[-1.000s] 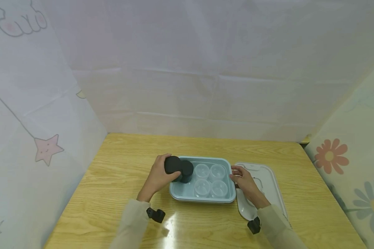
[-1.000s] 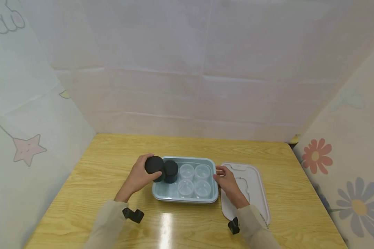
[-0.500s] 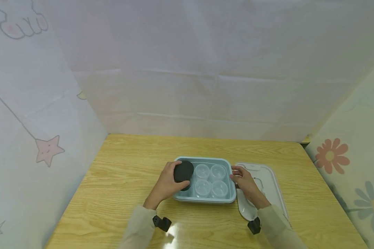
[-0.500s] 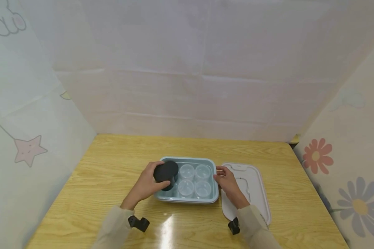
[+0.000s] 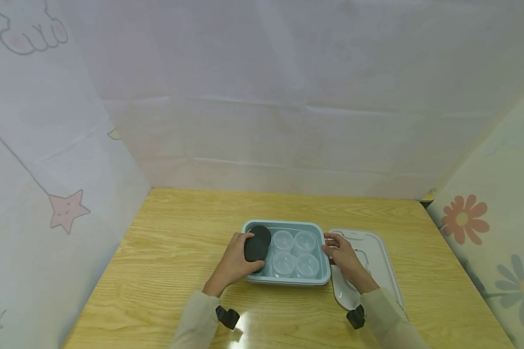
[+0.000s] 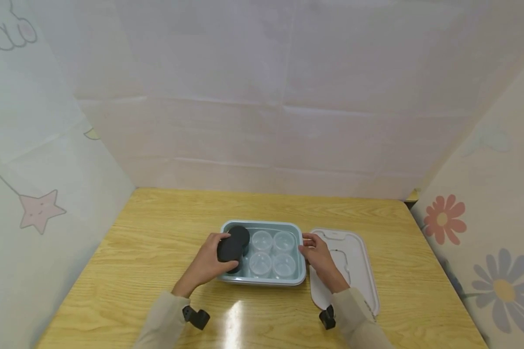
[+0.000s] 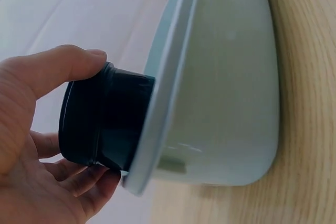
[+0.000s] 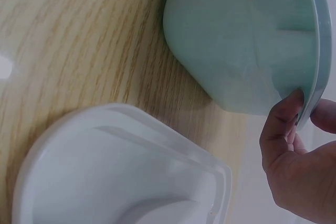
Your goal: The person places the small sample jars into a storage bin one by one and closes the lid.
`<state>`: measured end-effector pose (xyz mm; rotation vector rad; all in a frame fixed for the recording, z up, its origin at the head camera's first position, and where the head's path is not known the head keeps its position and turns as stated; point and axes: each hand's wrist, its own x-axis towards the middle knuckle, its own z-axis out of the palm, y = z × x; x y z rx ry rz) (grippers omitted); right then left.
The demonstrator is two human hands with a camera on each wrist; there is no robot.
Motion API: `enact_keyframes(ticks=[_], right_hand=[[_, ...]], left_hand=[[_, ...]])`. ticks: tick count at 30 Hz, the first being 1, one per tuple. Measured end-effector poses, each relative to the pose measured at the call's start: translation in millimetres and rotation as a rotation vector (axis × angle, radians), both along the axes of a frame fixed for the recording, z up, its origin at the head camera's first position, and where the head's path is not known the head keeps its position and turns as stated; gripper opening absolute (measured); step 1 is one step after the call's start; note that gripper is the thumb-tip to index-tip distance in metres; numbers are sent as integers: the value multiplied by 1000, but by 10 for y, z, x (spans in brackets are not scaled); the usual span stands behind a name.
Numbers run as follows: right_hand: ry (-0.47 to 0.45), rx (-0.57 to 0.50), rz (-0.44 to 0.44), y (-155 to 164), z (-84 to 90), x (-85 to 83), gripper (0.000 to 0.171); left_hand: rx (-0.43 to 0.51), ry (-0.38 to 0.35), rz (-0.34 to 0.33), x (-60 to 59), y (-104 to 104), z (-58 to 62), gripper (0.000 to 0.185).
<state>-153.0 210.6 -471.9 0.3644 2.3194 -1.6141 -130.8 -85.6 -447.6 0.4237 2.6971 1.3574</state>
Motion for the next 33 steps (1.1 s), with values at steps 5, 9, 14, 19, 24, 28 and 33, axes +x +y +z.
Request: enact_keyframes(ticks=[5, 9, 14, 19, 24, 28, 33], right_hand=[[6, -2, 4, -1, 12, 8, 46], [8, -1, 6, 7, 5, 8, 46], [10, 2, 5, 8, -1, 7, 46], [4, 0, -3, 3, -7, -1, 46], [4, 3, -1, -1, 0, 0, 46], [5, 10, 3, -2, 8, 4, 46], [5, 3, 8, -6, 2, -2, 46]], left_hand=[[-12, 1, -8, -8, -8, -48, 70], [-33, -8, -15, -10, -12, -81, 69], [-109, 28, -24, -15, -11, -114, 69], [-217, 86, -35, -12, -8, -131, 69], [-283, 83, -74, -17, -15, -104, 70], [-304, 63, -99, -31, -16, -86, 73], [-330, 57, -122, -58, -14, -77, 75]])
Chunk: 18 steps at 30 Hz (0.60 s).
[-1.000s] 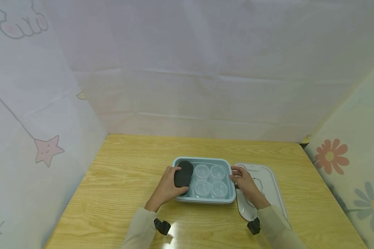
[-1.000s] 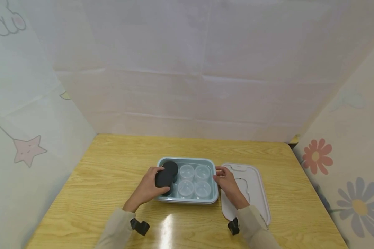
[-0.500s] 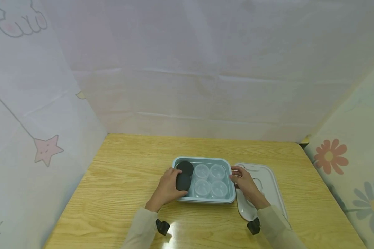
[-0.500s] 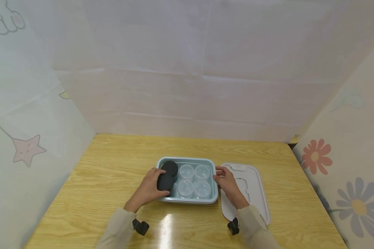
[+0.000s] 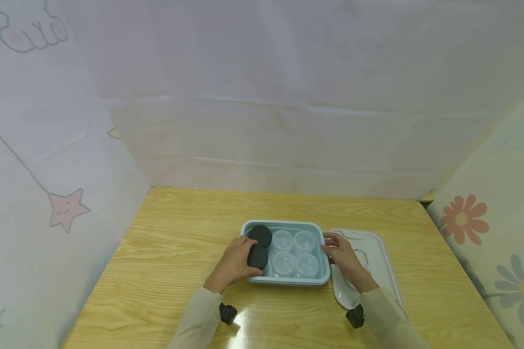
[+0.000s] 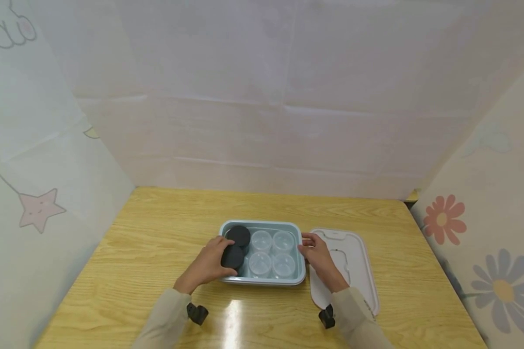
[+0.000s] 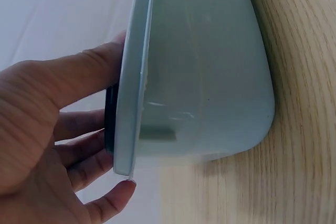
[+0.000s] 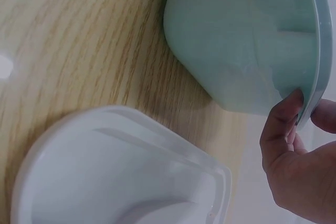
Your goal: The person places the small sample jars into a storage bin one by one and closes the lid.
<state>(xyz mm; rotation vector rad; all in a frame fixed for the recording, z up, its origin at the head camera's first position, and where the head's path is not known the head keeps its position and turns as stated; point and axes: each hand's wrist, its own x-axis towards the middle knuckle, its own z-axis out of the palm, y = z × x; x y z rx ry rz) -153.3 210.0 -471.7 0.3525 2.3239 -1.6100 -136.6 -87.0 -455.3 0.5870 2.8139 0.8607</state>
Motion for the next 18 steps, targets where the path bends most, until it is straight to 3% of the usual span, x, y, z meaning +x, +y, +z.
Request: enact_keyframes(ticks=[18], right_hand=[[2, 0, -17, 8, -18, 1, 45]], left_hand=[[-4, -22, -23, -8, 10, 18, 67]])
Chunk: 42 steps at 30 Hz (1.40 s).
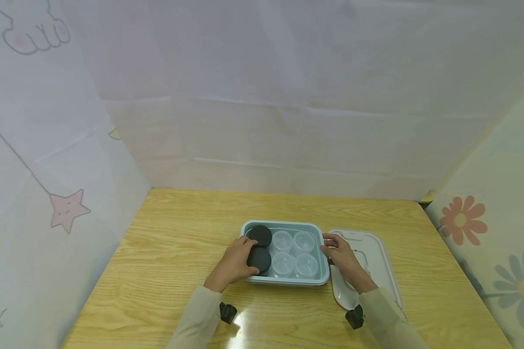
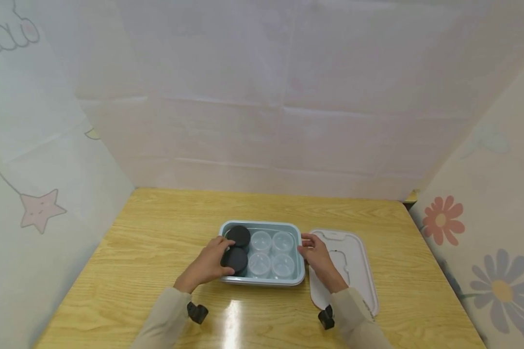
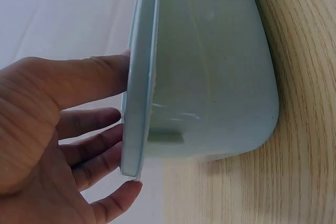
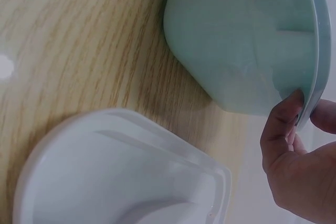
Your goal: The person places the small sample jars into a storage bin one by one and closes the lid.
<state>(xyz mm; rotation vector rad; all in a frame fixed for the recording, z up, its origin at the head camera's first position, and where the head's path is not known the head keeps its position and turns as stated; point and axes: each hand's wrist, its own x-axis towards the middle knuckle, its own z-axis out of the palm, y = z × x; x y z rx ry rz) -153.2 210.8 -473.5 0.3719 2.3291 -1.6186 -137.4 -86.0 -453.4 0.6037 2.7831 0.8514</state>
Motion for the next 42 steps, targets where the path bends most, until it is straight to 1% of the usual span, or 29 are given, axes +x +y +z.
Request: enact_keyframes(ticks=[5, 12, 16, 19, 24, 29, 36, 39, 42], right_hand=[[-4, 4, -1, -1, -9, -6, 46], [-1, -5, 2, 22, 11, 2, 46], [12, -27, 8, 65, 15, 10, 48], [16, -32, 8, 98, 15, 7, 48], [12, -27, 6, 146, 19, 10, 47], [17, -11, 32, 224, 30, 21, 48], [18, 20, 45, 343, 31, 5, 49], [24, 29, 53, 411, 42, -10, 49], [44, 48, 66, 486, 60, -35, 50]], left_hand=[[30, -7, 0, 6, -8, 9, 65], [118, -28, 13, 20, -48, 23, 56], [195, -50, 36, 28, -76, 37, 51], [253, -72, 64, 29, -92, 51, 51], [310, -92, 113, 32, -106, 82, 53], [336, -95, 137, 50, -107, 119, 51], [364, -87, 204, 89, -78, 178, 47], [374, -85, 210, 128, -71, 208, 48], [372, -80, 199, 178, -66, 252, 49]])
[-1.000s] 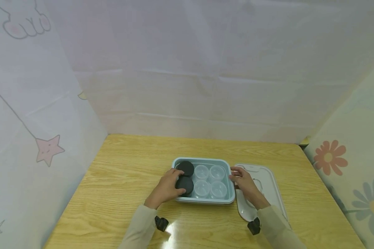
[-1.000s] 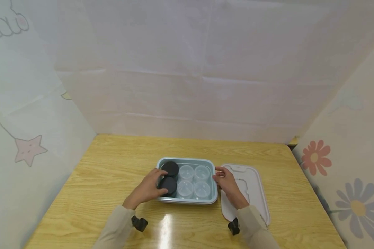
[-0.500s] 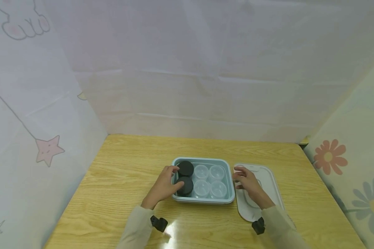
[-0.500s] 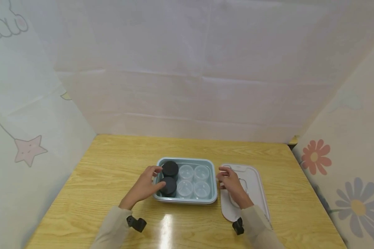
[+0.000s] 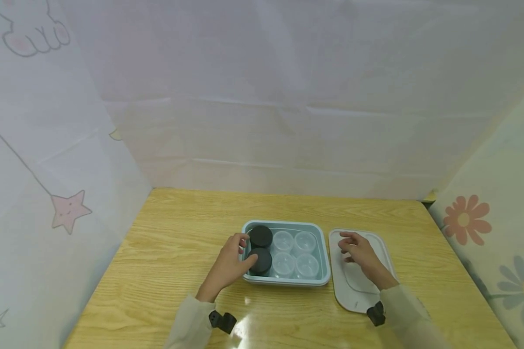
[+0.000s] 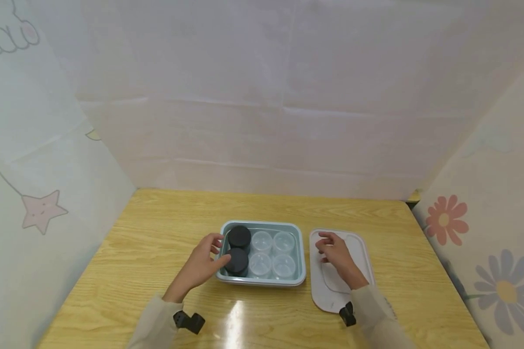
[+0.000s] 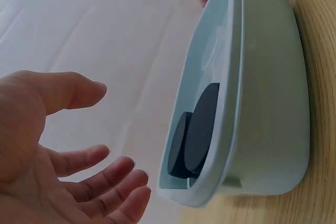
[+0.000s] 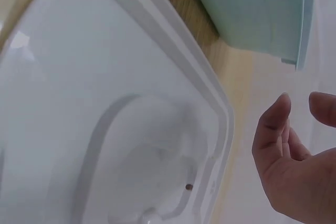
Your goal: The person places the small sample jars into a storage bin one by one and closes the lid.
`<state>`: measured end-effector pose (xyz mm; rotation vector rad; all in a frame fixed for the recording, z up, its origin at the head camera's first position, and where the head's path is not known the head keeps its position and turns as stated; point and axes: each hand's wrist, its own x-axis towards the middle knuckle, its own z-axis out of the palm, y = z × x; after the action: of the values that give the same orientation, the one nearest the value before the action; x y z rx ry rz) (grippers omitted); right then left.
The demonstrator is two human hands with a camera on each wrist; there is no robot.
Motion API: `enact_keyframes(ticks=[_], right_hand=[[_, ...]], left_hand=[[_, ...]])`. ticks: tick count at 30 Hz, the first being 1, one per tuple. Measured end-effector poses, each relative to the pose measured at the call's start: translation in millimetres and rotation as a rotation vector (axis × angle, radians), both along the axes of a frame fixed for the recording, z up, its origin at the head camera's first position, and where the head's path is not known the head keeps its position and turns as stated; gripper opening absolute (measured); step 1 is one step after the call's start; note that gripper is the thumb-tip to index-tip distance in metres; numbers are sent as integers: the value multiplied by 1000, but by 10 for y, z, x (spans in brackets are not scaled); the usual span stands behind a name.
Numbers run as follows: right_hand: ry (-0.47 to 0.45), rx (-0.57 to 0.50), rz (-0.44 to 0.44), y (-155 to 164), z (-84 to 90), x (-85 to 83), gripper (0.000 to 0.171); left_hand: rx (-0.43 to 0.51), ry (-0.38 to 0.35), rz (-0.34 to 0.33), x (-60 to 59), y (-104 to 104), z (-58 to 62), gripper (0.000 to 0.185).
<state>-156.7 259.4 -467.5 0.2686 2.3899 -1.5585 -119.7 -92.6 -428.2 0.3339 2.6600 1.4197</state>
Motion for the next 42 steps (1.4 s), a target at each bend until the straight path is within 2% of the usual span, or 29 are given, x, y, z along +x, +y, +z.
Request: enact_keyframes(ticks=[4, 9, 18, 25, 27, 33, 35, 37, 42], right_hand=[[18, 32, 13, 111, 13, -38, 49], [12, 69, 10, 248, -10, -81, 49], [0, 112, -21, 443, -25, -119, 51], [18, 171, -19, 611, -8, -189, 51], [30, 173, -8, 646, 3, -220, 51], [57, 202, 22, 725, 35, -320, 53], [62, 215, 29, 764, 40, -339, 54], [63, 223, 32, 804, 28, -350, 54], [67, 238, 32, 922, -103, -395, 53]], left_hand=[[16, -3, -14, 67, 28, 73, 47], [82, -40, -24, 160, 81, 149, 45], [172, -106, -93, 313, 239, 155, 42], [198, -131, -208, 445, 467, 114, 33], [204, -168, -246, 475, 524, 101, 32], [169, -282, -383, 526, 683, -1, 35], [161, -316, -410, 541, 760, -54, 35], [183, -362, -419, 562, 845, -124, 36], [281, -490, -383, 603, 1064, -352, 37]])
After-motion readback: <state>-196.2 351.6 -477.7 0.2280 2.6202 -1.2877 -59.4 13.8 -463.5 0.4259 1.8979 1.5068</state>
